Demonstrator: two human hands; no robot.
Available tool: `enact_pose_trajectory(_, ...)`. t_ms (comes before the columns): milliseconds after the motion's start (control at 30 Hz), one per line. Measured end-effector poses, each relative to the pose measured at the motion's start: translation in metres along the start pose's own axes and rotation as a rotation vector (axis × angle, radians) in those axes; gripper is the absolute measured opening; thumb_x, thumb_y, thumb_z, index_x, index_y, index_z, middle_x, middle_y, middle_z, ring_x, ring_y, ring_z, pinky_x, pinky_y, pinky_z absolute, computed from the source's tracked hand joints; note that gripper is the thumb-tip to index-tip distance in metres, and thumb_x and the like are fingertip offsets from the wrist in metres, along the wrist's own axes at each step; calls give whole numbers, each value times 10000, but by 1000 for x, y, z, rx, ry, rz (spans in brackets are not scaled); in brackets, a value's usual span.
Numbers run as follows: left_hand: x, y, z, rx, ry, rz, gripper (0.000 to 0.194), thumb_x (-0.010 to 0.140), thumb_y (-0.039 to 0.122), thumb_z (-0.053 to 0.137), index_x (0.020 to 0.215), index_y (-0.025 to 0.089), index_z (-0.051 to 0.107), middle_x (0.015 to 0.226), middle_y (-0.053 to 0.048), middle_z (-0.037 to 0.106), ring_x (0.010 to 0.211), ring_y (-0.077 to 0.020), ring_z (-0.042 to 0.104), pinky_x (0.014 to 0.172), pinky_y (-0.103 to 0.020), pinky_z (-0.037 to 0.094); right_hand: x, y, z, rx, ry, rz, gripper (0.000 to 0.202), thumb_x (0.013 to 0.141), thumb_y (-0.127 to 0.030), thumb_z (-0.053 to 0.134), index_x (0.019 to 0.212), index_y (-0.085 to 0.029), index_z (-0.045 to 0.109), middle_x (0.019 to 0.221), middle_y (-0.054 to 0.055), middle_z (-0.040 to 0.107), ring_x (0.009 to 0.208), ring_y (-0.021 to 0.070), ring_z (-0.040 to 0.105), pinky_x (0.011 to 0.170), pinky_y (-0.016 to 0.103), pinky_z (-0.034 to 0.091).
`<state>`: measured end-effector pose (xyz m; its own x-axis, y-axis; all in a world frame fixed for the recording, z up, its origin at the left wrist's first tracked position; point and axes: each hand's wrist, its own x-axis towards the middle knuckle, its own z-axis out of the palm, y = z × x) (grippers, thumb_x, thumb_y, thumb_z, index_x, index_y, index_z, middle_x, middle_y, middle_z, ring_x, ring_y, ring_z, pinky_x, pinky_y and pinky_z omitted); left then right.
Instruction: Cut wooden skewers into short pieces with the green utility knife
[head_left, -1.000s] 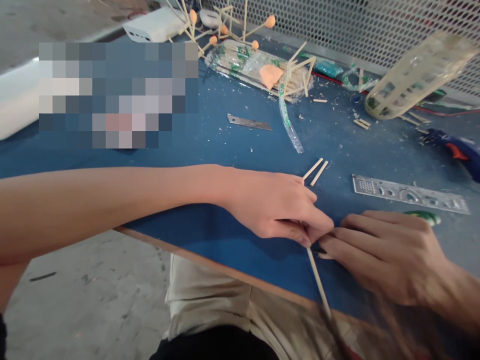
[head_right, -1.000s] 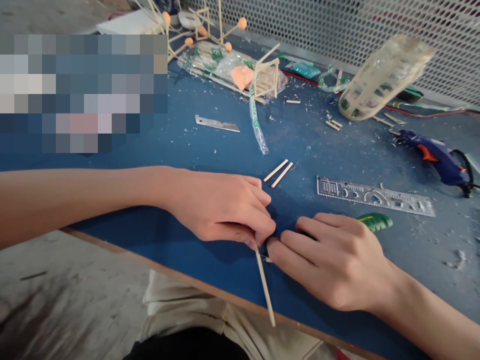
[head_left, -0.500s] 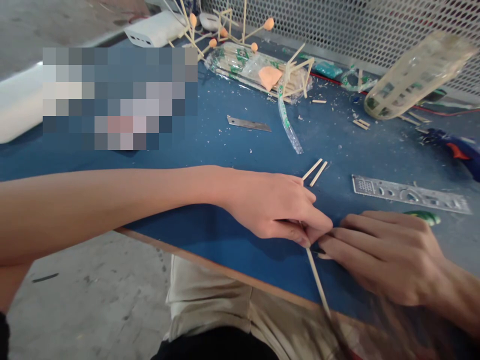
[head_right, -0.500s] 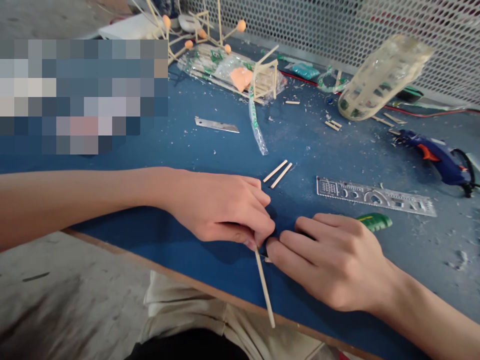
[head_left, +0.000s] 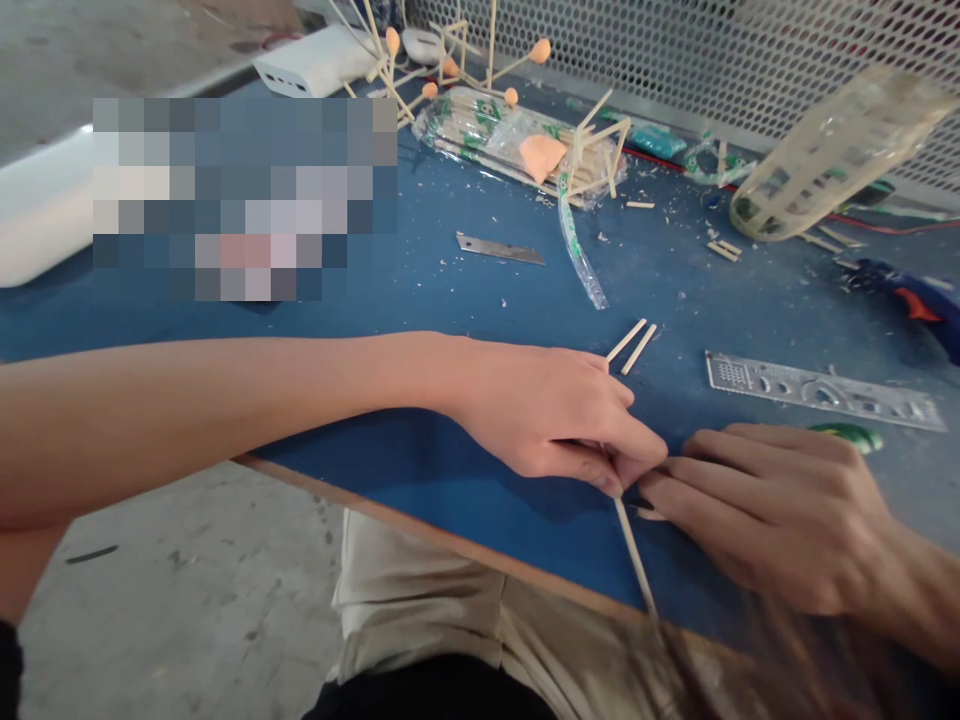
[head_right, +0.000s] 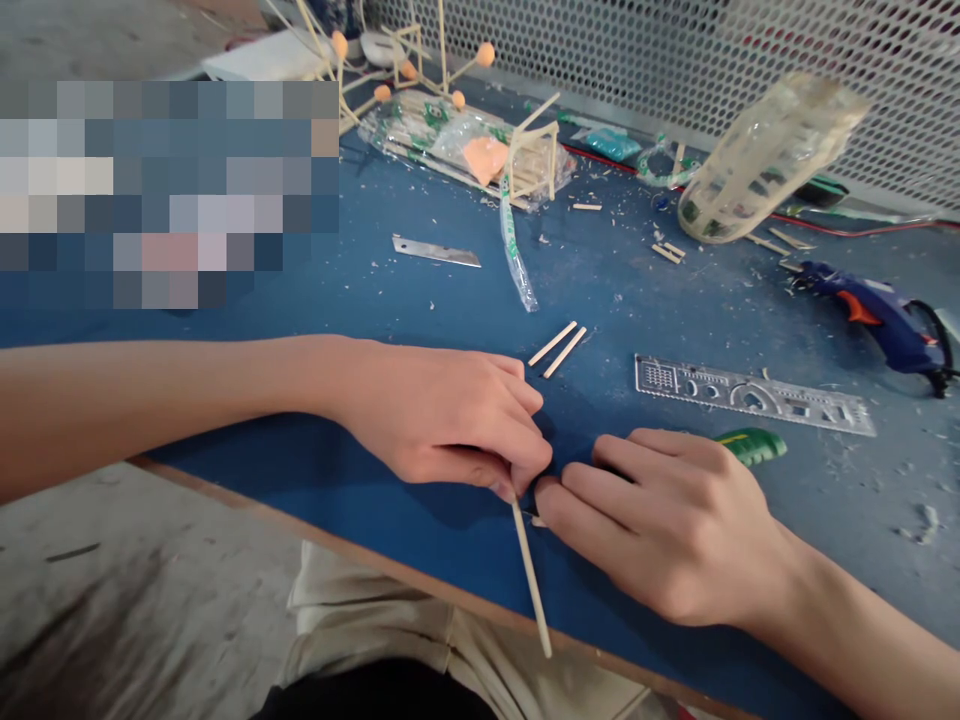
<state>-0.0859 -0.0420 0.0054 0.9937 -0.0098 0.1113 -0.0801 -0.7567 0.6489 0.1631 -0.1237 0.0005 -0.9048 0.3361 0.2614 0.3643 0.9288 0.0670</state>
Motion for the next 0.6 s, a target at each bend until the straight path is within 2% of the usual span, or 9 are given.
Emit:
enact_pose_trajectory(167,0,1,0,-7,17,-9,166,990,262,548,846,278,629,872,26,743,818,-167,608,822,-324,394,0,0,-1,19,-15,13,165,1003,-167,463,1042,-215,616,842,-26,750,679,166,610,665,387,397)
enact_pose_trajectory(400,1,0,1,33,-31,-29,157,1026,291,499,900,268,590,922,17,730,874,-173,606,846,-335,371,2,-5,-2,47,-20,37,206,994,-154,442,1056,-212,629,851,-11,741,739,168,624,653,374,398)
enact_pose_trajectory(600,1,1,1,52,-29,-8,159,1033,284,487,919,254,595,925,15,733,855,-170,599,823,-336,382,-2,-2,1,82,-2,74,127,969,-162,516,982,-235,620,774,-31,701,700,168,598,614,361,367)
